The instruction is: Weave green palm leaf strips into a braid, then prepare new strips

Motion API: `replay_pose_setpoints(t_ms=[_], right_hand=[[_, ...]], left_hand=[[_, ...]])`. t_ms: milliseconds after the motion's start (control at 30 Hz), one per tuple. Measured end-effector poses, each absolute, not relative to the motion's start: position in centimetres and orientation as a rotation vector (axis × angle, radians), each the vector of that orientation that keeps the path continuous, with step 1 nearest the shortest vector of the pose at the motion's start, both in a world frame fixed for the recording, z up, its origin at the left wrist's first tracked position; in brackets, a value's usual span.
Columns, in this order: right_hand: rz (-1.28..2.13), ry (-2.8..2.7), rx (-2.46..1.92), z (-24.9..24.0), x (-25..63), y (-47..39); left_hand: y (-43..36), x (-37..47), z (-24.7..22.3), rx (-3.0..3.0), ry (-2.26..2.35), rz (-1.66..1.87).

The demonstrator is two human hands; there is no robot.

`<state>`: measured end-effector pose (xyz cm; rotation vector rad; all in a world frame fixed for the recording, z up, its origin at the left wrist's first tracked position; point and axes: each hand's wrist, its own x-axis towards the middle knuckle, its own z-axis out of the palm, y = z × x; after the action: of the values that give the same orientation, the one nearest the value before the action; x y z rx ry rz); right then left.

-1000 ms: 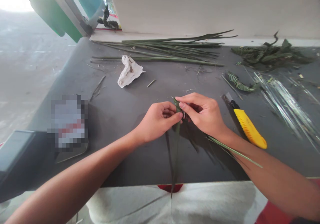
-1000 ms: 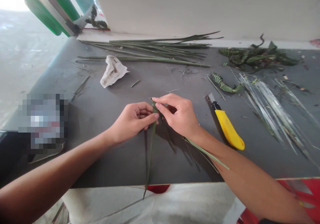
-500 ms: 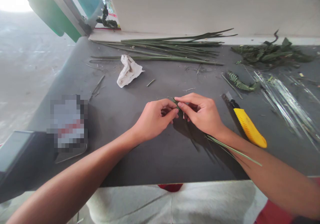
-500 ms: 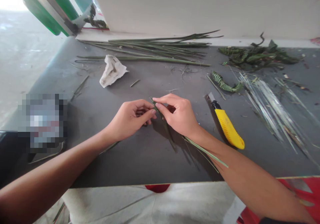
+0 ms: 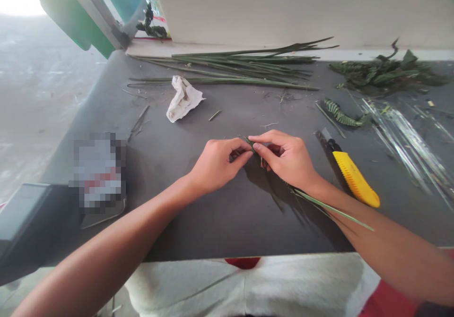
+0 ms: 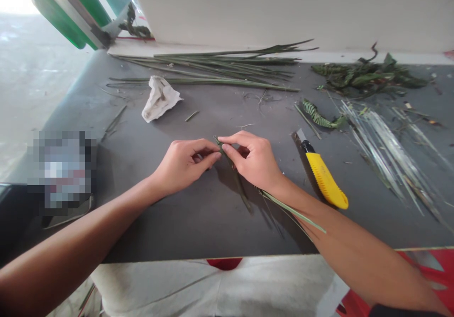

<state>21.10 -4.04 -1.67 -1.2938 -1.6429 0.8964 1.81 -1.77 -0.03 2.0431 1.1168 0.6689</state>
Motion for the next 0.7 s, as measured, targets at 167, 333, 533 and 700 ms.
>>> replay_pose_setpoints(t_ms=[167, 333, 533, 700], right_hand=[[0.886, -1.676, -1.29, -1.88, 21.15, -4.05], [0.904, -1.683, -1.276, -1.9, 21.06, -4.06], [0.913, -1.686, -1.272, -1.83, 20.99, -4.05], [0.931, -1.689, -1.254, -1.68, 20.99, -4.24]], left_hand=[[-1.8, 1.74, -0.23, 2.135, 1.135, 0.73], [-1.76, 1.63, -0.45, 2.162, 1.137, 0.743], [-1.62, 1.59, -0.56, 2.176, 1.131, 0.751], [-1.68, 1.63, -0.49, 2.161, 1.161, 0.767]])
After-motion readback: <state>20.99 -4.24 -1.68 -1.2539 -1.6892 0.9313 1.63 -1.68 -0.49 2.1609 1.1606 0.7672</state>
